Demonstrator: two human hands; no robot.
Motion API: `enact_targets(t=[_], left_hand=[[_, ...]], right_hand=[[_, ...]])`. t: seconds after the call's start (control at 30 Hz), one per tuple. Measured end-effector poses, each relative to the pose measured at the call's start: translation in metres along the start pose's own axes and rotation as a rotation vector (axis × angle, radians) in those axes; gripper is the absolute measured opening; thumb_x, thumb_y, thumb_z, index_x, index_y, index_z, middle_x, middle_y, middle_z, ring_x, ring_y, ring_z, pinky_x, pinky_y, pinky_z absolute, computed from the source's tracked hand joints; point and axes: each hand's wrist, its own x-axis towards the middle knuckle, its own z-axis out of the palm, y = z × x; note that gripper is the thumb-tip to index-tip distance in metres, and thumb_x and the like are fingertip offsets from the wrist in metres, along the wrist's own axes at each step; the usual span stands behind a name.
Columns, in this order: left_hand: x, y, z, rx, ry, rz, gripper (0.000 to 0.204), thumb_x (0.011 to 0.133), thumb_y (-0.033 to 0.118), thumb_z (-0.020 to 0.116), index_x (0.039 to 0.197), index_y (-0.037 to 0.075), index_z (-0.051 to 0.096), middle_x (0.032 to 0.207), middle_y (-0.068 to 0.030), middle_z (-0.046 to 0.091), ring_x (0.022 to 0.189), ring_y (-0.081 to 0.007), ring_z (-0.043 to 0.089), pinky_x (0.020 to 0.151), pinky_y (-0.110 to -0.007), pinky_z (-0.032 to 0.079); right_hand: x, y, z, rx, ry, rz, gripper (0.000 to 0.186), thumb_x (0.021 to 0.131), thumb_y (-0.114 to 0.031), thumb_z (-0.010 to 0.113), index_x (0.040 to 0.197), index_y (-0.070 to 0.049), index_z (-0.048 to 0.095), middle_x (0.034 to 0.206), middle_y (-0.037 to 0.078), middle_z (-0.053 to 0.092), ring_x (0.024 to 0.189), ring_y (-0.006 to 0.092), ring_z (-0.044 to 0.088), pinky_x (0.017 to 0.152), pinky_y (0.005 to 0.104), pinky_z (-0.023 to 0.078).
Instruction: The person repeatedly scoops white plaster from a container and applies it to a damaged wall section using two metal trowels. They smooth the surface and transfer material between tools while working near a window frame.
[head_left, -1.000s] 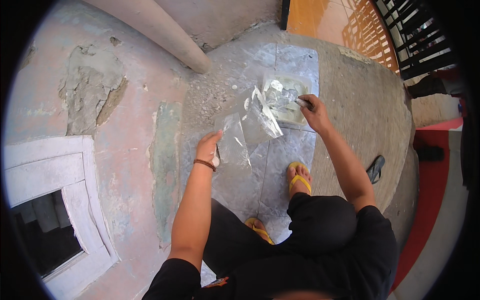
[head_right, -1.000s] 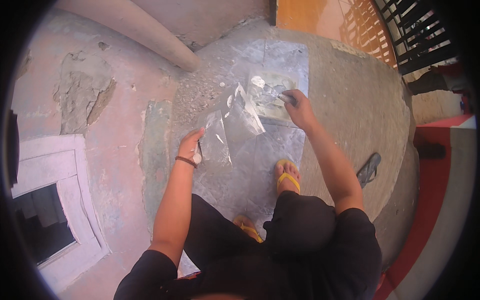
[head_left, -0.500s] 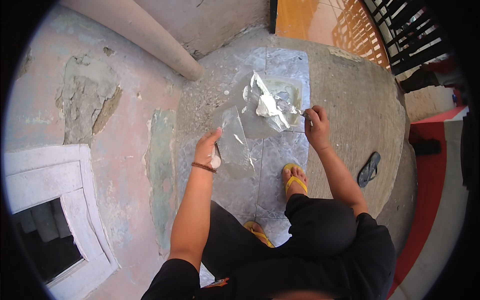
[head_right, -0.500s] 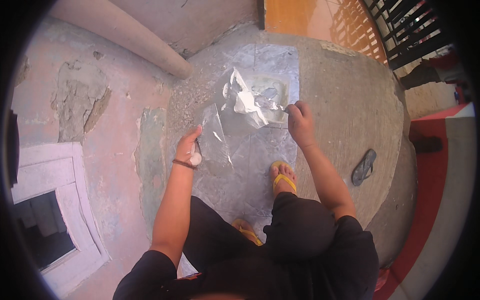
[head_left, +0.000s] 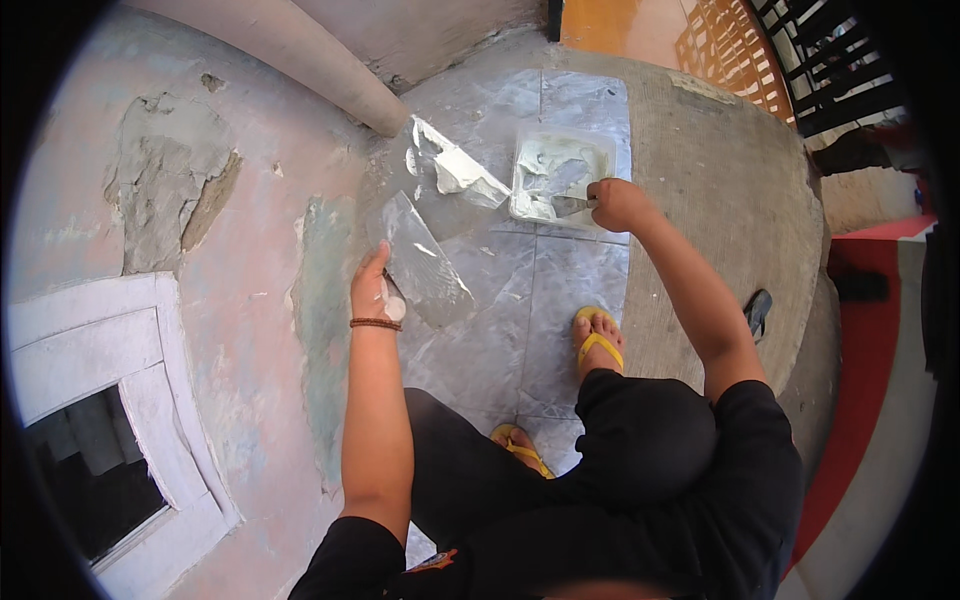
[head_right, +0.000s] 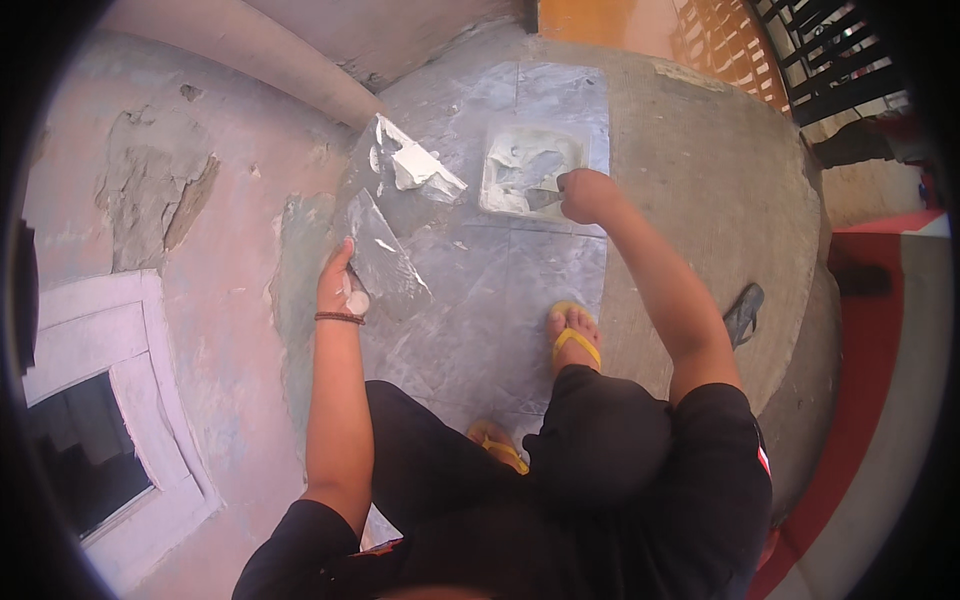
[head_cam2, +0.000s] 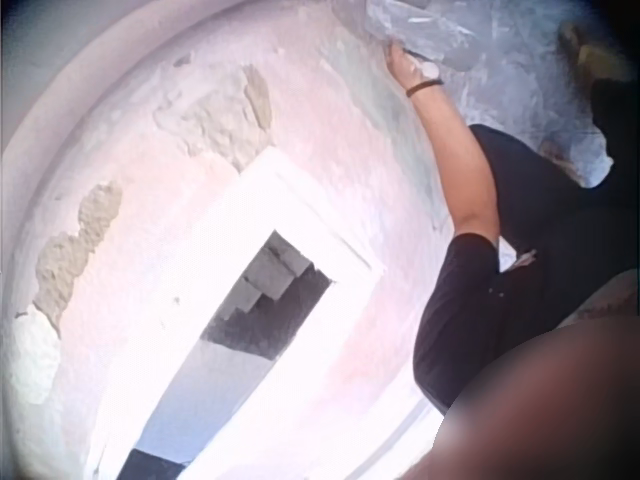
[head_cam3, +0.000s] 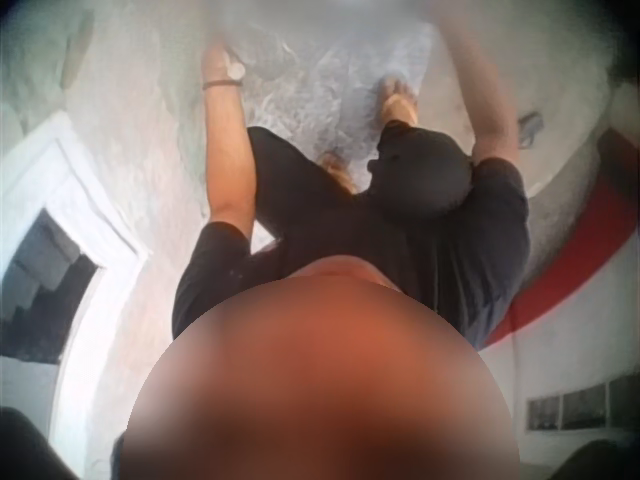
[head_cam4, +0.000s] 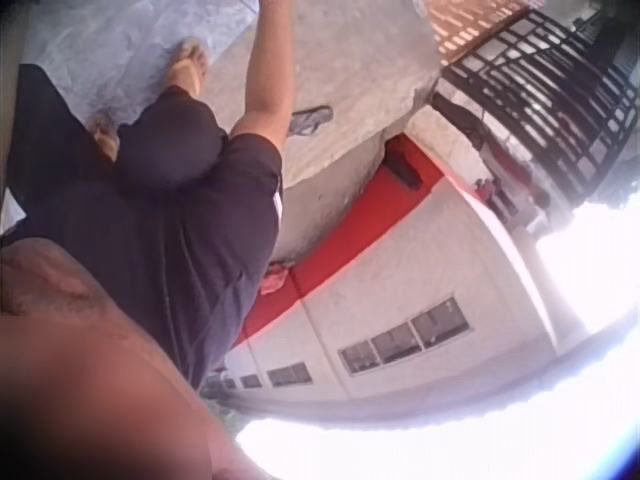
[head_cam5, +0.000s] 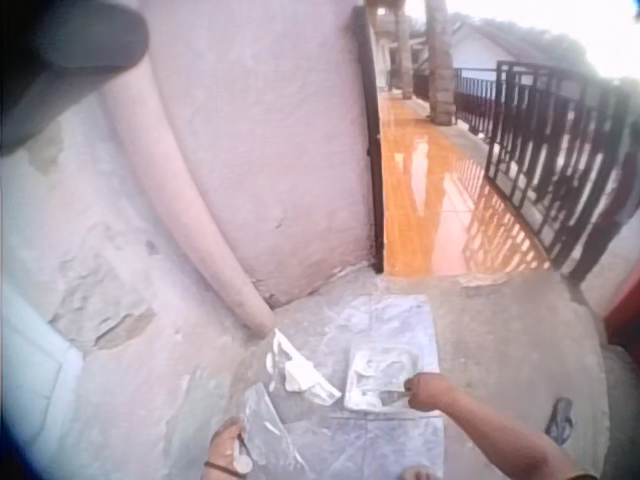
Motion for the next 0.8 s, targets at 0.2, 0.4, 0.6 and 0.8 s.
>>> enact_targets(t=[0.2,0.4,0.6,0.8], left_hand=[[-0.012,0.006,-0.007,0.033,0.053,0.011,0.021,0.095,0.012,0.065,0.112,-0.001,0.064,0.109,-0.0117,0.068,0.101,-0.0249,0.065,0.090,-0.039,0.052],[-0.019,0.012,-0.010,0.030,0.068,0.028,0.025,0.095,0.012,0.064,0.115,-0.004,0.061,0.113,-0.0141,0.066,0.102,-0.0271,0.065,0.090,-0.041,0.052],[-0.020,0.013,-0.014,0.063,0.058,0.039,0.034,0.094,0.020,0.068,0.121,0.001,0.060,0.119,-0.0106,0.065,0.108,-0.0260,0.062,0.096,-0.043,0.049],[-0.017,0.011,-0.023,0.076,0.067,0.032,0.038,0.094,0.020,0.068,0.125,0.001,0.058,0.123,-0.0116,0.063,0.111,-0.0270,0.061,0.098,-0.043,0.048]], right_hand=[[0.013,-0.012,0.037,-0.078,0.194,-0.214,0.020,0.075,-0.011,0.059,0.091,-0.006,0.069,0.094,0.013,0.070,0.092,0.0316,0.067,0.081,0.0444,0.051],[0.024,-0.031,0.059,-0.061,0.216,-0.274,0.017,0.078,-0.011,0.057,0.090,-0.008,0.068,0.089,0.011,0.068,0.092,0.0301,0.065,0.085,0.0441,0.045],[0.042,-0.050,0.077,0.081,0.261,-0.289,0.016,0.079,-0.011,0.057,0.090,-0.007,0.068,0.090,0.013,0.068,0.091,0.0321,0.066,0.082,0.0461,0.046],[0.058,-0.060,0.074,0.324,0.116,-0.275,0.026,0.085,-0.017,0.059,0.105,-0.007,0.071,0.101,0.017,0.070,0.097,0.0348,0.066,0.084,0.0450,0.050]])
